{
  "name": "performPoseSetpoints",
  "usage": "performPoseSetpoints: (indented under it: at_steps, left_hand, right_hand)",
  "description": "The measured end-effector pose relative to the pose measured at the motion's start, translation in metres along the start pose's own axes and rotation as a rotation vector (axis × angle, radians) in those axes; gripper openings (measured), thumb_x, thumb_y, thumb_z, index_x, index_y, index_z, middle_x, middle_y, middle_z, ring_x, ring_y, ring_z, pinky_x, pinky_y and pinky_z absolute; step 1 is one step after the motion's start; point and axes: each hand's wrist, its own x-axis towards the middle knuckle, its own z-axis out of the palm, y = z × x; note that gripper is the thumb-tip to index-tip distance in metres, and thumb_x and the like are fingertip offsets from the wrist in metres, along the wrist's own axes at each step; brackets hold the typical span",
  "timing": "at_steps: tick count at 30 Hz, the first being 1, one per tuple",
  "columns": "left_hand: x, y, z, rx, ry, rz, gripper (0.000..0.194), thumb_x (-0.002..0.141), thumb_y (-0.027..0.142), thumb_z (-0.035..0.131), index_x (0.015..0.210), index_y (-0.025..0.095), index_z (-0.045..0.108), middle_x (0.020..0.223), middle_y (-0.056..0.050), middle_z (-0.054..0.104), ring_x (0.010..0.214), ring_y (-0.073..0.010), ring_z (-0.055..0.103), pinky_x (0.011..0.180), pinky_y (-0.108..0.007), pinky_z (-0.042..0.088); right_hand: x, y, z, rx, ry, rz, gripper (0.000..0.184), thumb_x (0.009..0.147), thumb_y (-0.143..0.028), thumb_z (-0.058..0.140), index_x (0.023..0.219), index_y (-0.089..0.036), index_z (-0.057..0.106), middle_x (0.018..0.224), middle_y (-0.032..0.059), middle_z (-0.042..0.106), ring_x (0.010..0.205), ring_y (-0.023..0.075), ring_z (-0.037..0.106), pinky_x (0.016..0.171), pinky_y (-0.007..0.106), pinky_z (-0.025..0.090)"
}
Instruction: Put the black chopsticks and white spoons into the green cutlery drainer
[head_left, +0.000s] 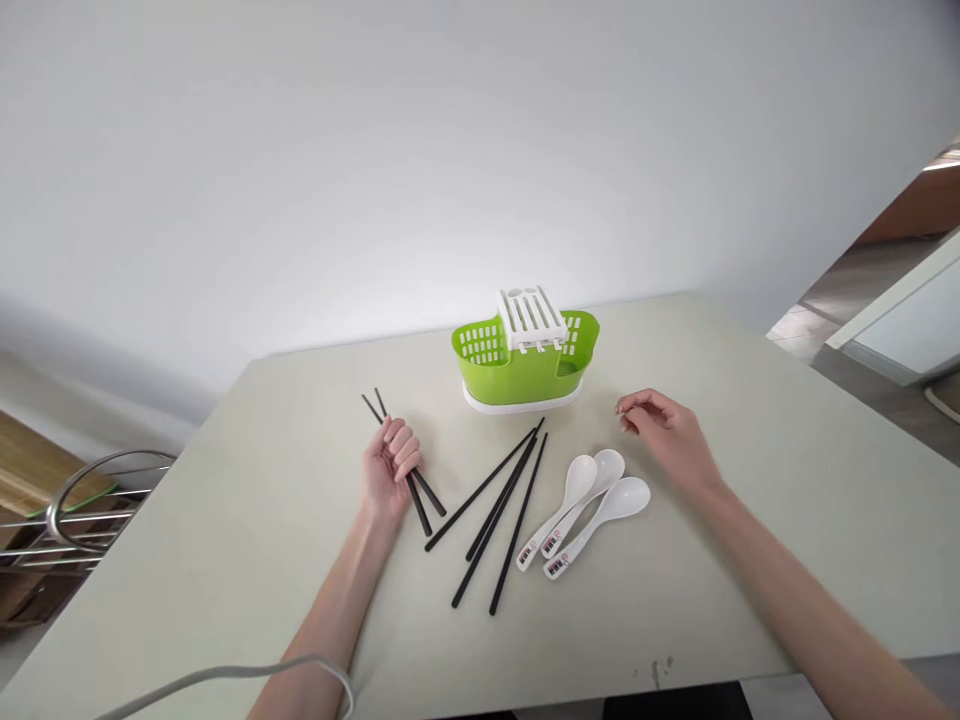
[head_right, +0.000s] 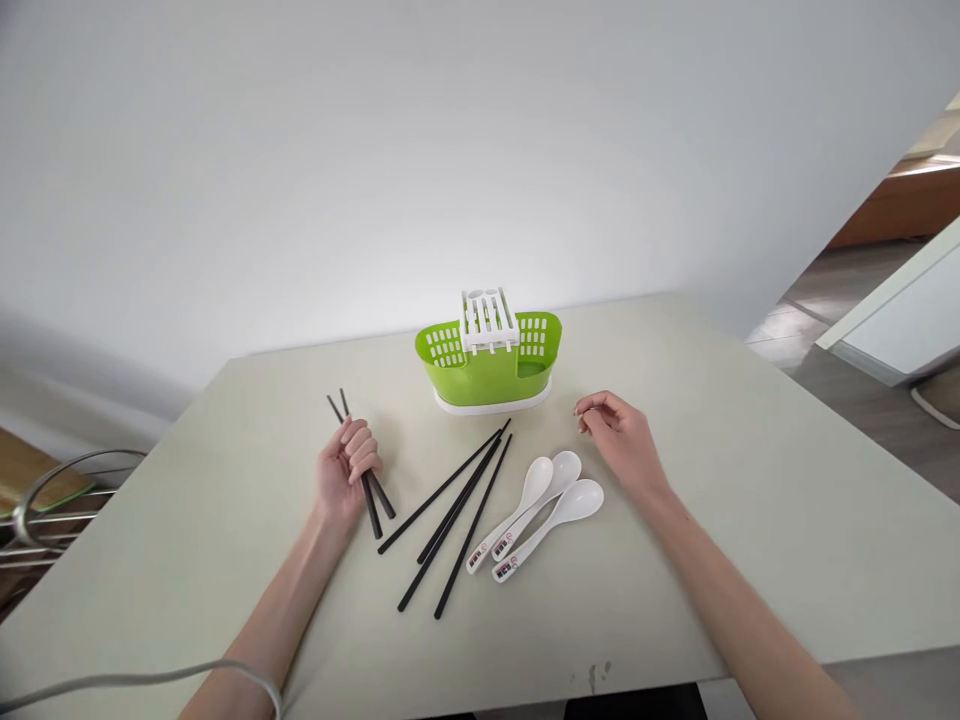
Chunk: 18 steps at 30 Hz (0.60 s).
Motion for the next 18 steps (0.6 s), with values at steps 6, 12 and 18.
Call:
performPoseSetpoints:
  at_steps: [6,12,18]
  left_hand:
    - [-0.013,-0.019,0.013,-0.045,-0.088,-0.240,0.034,0.113,0.023,0.028,0.080,0.021,0.039,0.058,0.009,0.025,0.037,-0.0041,0.025,0.027,-0.009,0.018]
    - [-0.021,-0.027,0.023,-0.064,-0.098,-0.272,0.035,0.113,0.020,0.028,0.080,0.020,0.040,0.057,0.009,0.029,0.037,-0.0032,0.031,0.035,-0.010,0.029]
    - [-0.020,-0.029,0.026,-0.044,-0.113,-0.206,0.035,0.112,0.017,0.029,0.079,0.019,0.042,0.058,0.009,0.031,0.039,-0.0031,0.032,0.044,-0.013,0.035]
  right_hand:
    - [-0.049,-0.058,0.026,0.180,-0.470,0.077,0.009,0.089,-0.029,0.064,0.085,-0.021,0.064,0.087,0.0010,0.065,0.067,0.0119,0.056,0.069,0.030,0.046]
    - [-0.095,-0.074,0.067,0.071,-0.982,0.230,0.023,0.099,-0.037,0.063,0.116,-0.021,0.061,0.123,0.0102,0.071,0.097,0.0215,0.072,0.074,0.034,0.059]
    - [-0.126,-0.071,0.117,0.226,-0.966,0.504,0.049,0.099,-0.045,0.068,0.138,-0.019,0.053,0.132,0.0110,0.068,0.104,0.0196,0.075,0.098,0.038,0.057]
